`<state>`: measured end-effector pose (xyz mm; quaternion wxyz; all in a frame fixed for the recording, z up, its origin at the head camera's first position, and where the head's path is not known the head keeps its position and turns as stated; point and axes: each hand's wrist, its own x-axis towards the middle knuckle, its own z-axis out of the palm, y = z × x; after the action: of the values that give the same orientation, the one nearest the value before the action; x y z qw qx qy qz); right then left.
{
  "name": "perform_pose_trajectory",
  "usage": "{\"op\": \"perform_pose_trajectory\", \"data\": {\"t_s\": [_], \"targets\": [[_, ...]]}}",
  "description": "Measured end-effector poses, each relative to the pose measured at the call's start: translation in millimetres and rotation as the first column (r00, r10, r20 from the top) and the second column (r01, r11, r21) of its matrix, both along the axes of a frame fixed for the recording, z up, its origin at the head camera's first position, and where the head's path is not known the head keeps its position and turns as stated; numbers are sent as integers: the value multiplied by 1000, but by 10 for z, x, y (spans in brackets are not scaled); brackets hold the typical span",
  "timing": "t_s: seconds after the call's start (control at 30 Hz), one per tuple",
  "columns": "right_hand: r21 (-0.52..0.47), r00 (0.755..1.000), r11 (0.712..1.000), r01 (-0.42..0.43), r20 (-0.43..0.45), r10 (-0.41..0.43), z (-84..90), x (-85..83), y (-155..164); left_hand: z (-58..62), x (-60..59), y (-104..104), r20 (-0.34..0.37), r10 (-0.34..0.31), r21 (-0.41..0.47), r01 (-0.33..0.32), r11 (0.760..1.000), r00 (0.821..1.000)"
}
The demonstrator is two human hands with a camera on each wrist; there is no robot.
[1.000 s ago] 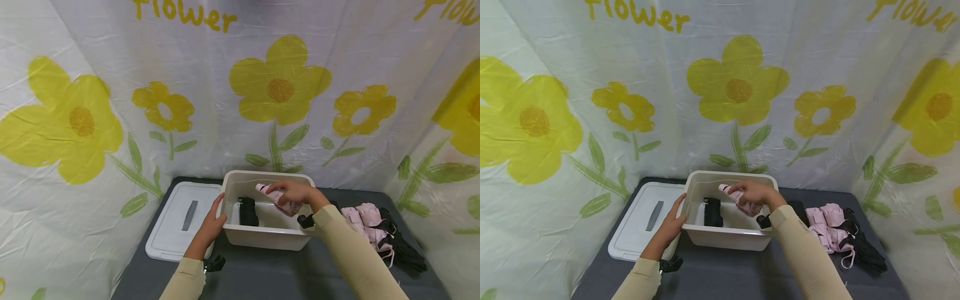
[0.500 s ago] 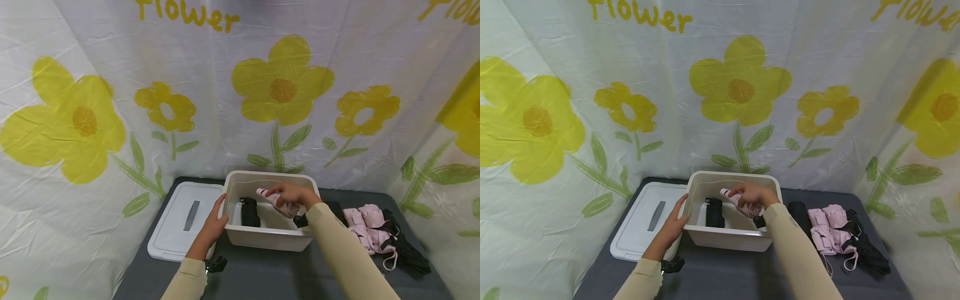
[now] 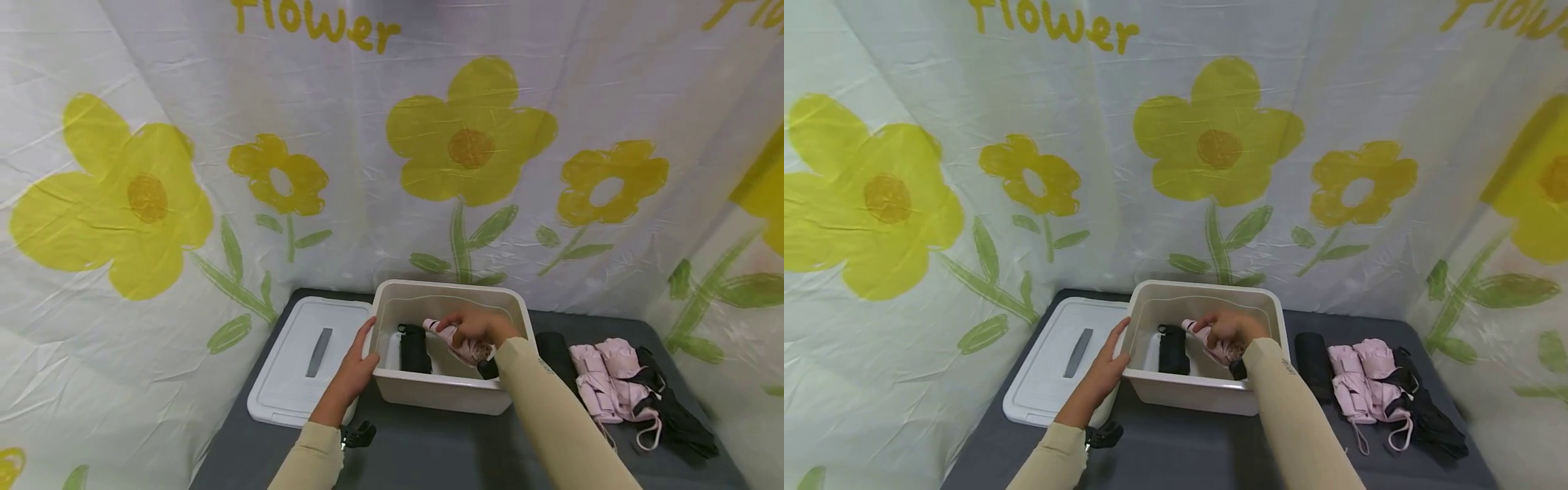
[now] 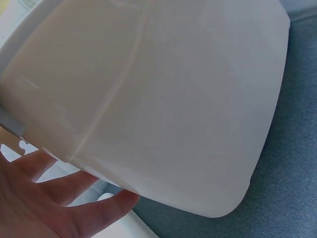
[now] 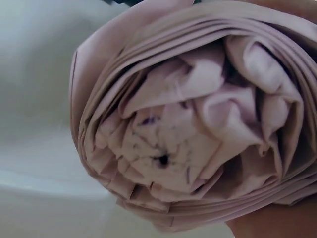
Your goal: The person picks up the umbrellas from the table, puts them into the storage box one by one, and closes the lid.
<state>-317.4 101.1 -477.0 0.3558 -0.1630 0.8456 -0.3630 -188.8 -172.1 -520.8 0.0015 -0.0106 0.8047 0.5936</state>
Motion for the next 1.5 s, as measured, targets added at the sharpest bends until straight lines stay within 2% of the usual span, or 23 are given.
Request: {"op": "perform_pose_trajectory", "data": {"t_s": [0.13,0.33,0.53,0.6,0.9,1.1,1.23,1.33,1.5], "targets": [[37,1000,999,-3,-17,4,-24,14,11,10,2,47,8,1,-10,-1,1000,1000],[36,998,999,39,44,-40,8,58,12,27,-8,99,15,-6,-10,6,1000,1000],[-81,978,988,135,169,-120,73,81,26,22,-17,107,15,-9,-26,9,1000,1000],[-90,977,986,139,176,-121,116,85,28,22,-19,98,16,-7,-31,8,999,1000],[-59,991,995,80,116,-73,399,142,13,36,-20,71,7,-9,-24,9,1000,1000],[9,999,1000,-18,46,17,570,233,-29,16,-13,47,22,-1,-33,2,999,1000],[27,998,997,-67,-6,68,622,263,-26,14,-11,24,17,1,-32,-1,999,1000],[38,993,995,-91,-65,93,635,276,10,14,-2,10,23,-6,-33,7,999,1000],[-4,977,997,-72,-202,70,653,317,94,14,-3,-5,44,-3,-48,5,999,999]]}}
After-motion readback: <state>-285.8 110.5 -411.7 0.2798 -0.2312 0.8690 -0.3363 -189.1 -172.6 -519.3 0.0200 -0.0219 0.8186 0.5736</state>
